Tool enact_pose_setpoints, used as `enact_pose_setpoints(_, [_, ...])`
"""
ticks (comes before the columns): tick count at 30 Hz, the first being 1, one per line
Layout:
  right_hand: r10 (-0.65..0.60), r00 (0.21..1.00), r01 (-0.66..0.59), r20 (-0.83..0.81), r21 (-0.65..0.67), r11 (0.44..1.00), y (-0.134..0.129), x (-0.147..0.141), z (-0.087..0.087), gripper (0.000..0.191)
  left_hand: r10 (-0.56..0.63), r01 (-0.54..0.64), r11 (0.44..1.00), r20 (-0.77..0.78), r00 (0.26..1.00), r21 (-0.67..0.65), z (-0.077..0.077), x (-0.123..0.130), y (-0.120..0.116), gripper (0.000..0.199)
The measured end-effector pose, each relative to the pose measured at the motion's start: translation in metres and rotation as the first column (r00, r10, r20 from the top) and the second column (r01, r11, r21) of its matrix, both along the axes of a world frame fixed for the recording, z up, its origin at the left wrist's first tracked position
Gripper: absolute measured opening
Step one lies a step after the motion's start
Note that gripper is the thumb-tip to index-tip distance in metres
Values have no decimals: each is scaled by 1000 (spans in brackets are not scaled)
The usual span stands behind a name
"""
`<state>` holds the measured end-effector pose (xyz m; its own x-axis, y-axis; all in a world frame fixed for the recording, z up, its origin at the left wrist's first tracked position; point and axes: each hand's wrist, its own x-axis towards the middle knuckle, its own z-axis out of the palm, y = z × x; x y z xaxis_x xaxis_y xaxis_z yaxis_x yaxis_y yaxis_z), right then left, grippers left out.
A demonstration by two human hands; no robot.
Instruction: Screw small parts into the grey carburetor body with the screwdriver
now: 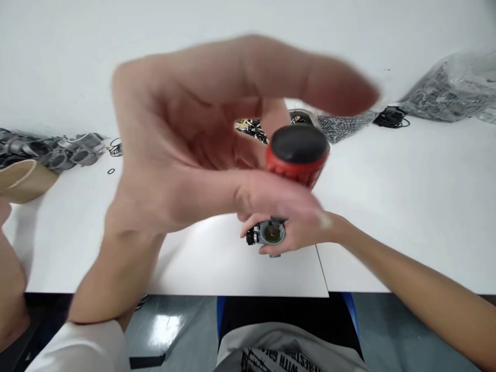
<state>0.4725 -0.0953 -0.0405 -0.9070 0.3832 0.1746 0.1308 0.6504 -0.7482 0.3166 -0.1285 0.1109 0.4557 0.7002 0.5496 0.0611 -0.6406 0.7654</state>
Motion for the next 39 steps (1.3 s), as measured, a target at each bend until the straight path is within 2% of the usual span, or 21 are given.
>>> enact_pose_setpoints(2, [-7,1000,7,0,5,1000,0,-1,0,32,33,-35,998,-46,998,-55,-4,0,-3,76])
enact_pose_setpoints(6, [-4,1000,4,-8,4,1000,0,-1,-1,32,-38,29,998,-172,984,-54,-6,-7,-2,70])
enact_pose_setpoints(9, [-15,1000,15,-15,13,1000,0,0,-2,33,-48,56,997,-161,986,45,-12,-10,3,63])
enact_pose_setpoints(12, [-15,1000,16,-13,8,1000,-1,0,1,33,-96,107,969,-59,994,224,-25,-10,11,60])
enact_pose_setpoints(15, [-14,1000,14,-3,-12,1000,-2,-1,4,30,-130,114,949,35,991,293,-33,-8,13,59])
enact_pose_setpoints(17, [-19,1000,19,2,-20,1000,-2,-2,5,31,-157,133,959,77,985,252,-30,-7,11,60])
enact_pose_setpoints(19, [-18,1000,18,-2,-14,1000,-1,-2,3,32,-195,183,971,67,978,154,-22,-6,7,62])
enact_pose_setpoints(21, [-14,1000,14,-11,-3,1000,0,-1,1,32,-226,225,973,12,974,43,-12,-6,3,66])
enact_pose_setpoints(24, [-5,999,5,-32,-3,1000,1,-1,-1,32,-204,200,979,-89,975,-48,-1,-4,1,73])
enact_pose_setpoints(26, [-3,1000,3,-27,-14,1000,1,-1,0,31,-158,156,987,-128,979,-24,3,-2,5,73])
enact_pose_setpoints(29, [-17,1000,17,7,-27,999,0,-1,2,31,-112,116,991,-57,992,70,5,0,16,70])
enact_pose_setpoints(31, [-19,1000,19,5,-22,1000,0,-1,2,31,-154,154,987,-12,988,44,4,-2,20,74])
enact_pose_setpoints(34, [-8,1000,8,-16,0,1000,0,-1,1,32,-219,217,974,-18,976,-65,3,-7,17,83])
enact_pose_setpoints(39, [-23,1000,23,-3,-26,999,-1,0,2,30,-292,291,956,-41,956,-29,3,-5,3,73])
